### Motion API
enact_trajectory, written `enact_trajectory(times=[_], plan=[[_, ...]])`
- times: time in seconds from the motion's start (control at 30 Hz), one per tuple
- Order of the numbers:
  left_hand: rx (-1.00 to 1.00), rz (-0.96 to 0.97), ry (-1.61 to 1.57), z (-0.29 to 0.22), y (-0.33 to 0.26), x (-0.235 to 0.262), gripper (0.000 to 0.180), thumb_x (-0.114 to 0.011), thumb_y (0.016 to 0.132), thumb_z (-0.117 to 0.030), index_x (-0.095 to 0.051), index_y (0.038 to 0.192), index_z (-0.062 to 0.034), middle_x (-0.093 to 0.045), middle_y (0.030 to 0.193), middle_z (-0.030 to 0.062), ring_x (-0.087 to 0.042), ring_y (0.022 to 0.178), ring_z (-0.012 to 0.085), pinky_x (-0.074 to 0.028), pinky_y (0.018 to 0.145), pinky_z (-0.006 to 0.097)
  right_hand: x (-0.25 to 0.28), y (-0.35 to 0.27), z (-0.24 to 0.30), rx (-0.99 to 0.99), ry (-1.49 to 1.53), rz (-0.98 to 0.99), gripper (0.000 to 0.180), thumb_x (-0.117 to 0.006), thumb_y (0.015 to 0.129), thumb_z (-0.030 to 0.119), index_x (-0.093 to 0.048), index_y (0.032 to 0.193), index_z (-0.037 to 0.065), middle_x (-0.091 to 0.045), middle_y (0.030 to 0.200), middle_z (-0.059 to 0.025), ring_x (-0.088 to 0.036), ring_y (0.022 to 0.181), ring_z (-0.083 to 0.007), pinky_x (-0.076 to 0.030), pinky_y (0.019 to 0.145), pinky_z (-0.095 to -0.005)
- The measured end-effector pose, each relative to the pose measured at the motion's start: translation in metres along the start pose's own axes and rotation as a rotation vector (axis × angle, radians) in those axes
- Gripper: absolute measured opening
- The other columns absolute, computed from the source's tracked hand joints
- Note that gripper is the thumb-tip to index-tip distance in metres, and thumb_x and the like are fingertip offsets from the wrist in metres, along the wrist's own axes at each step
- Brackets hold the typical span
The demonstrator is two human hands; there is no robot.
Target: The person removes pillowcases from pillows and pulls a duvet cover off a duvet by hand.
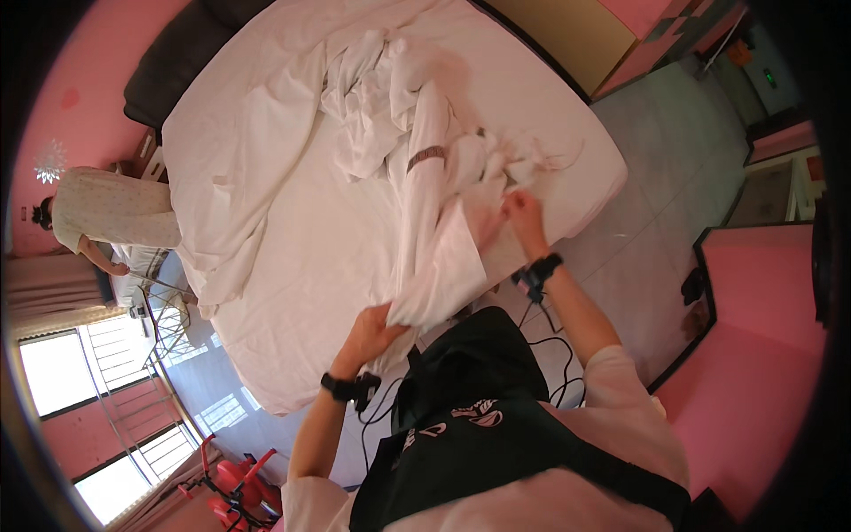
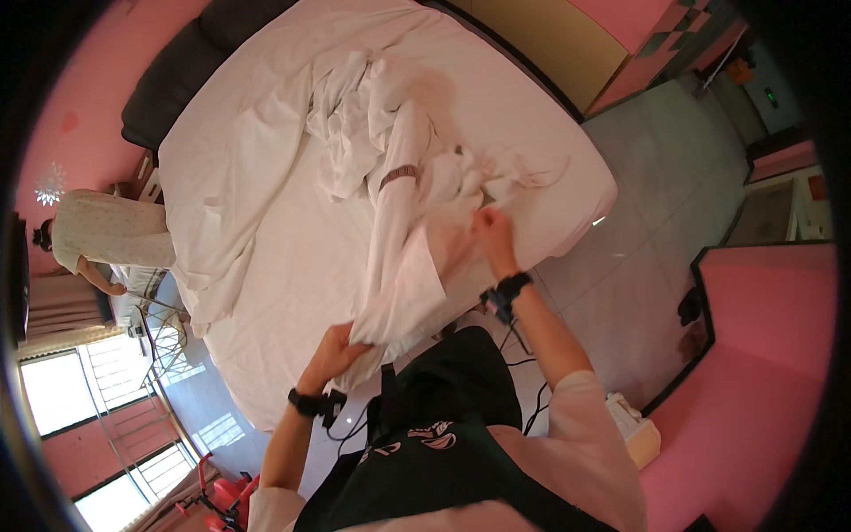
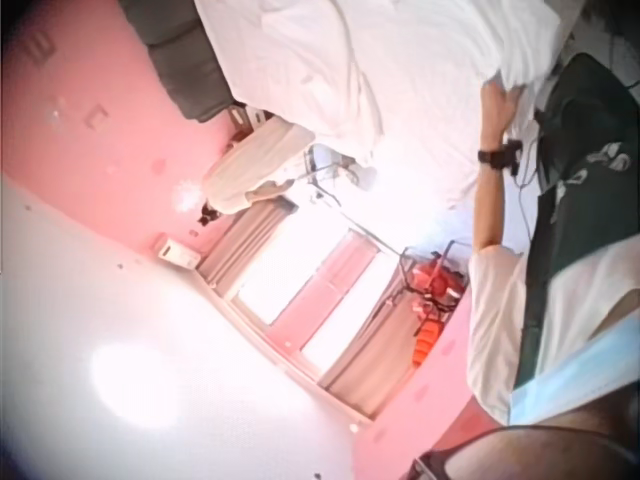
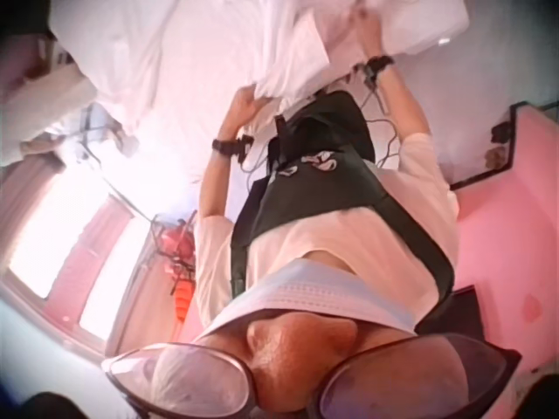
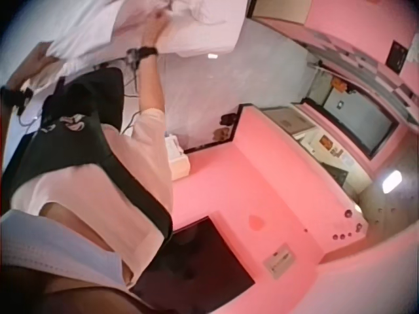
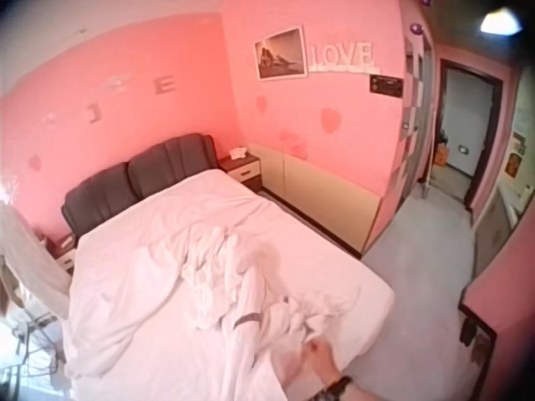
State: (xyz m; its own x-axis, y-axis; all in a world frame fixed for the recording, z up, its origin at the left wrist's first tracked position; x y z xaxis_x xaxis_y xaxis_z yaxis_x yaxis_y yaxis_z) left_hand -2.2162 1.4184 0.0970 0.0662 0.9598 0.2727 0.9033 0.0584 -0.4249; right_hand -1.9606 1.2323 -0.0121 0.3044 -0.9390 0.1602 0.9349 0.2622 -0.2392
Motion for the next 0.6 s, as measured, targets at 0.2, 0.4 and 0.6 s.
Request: enact_trajectory(times=[0.2, 0.4, 0.6], plan=[[0.178, 0.022, -0.144, 0.048, -0.113, -0.017, 0.023, -0.057, 0.073, -0.006, -0.058, 0.094, 0.0003, -0.063, 0.083, 0.0071, -0.056, 0.079, 0.0097, -0.044, 0.071, 0.026, -0.06, 0.042, 0.007, -0.115, -0.106, 0.109, 0.055, -0.062, 0.072, 0.037, -0.049, 0.105, -0.005, -0.055, 0.098, -0.0175, -0.052, 0.09, -0.0231, -0.041, 0.077, -0.0301], [0.211, -0.204, -0.134, 0.062, -0.155, -0.005, 0.023, -0.057, 0.07, -0.004, -0.058, 0.093, 0.0002, -0.062, 0.081, 0.0111, -0.058, 0.078, 0.0143, -0.044, 0.071, 0.027, -0.112, 0.001, -0.153, -0.496, -0.657, 0.359, 0.089, -0.062, 0.06, 0.056, -0.04, 0.118, -0.007, -0.041, 0.121, -0.0244, -0.037, 0.117, -0.0322, -0.03, 0.096, -0.0335], [0.275, -0.402, 0.298, 0.136, -0.137, 0.066, 0.045, -0.06, 0.07, -0.006, -0.049, 0.113, -0.0043, -0.055, 0.109, 0.015, -0.051, 0.102, 0.0184, -0.04, 0.084, 0.031, -0.131, 0.04, 0.016, 0.226, -0.125, 0.027, 0.03, -0.057, 0.073, 0.026, -0.058, 0.077, -0.003, -0.059, 0.066, -0.0121, -0.057, 0.064, -0.0213, -0.043, 0.06, -0.0342]])
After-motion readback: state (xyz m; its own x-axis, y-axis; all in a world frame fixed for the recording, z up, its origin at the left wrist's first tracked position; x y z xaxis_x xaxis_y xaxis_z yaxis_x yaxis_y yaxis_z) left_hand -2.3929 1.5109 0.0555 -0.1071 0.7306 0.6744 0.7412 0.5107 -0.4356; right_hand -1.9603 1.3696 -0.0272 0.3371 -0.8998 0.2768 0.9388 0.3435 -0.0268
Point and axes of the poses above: each hand's wrist, its own y-axis towards the middle knuckle, its own x-axis out of the back of the hand, z = x × y, the point moved 7 cm from there along y, towards the middle knuckle
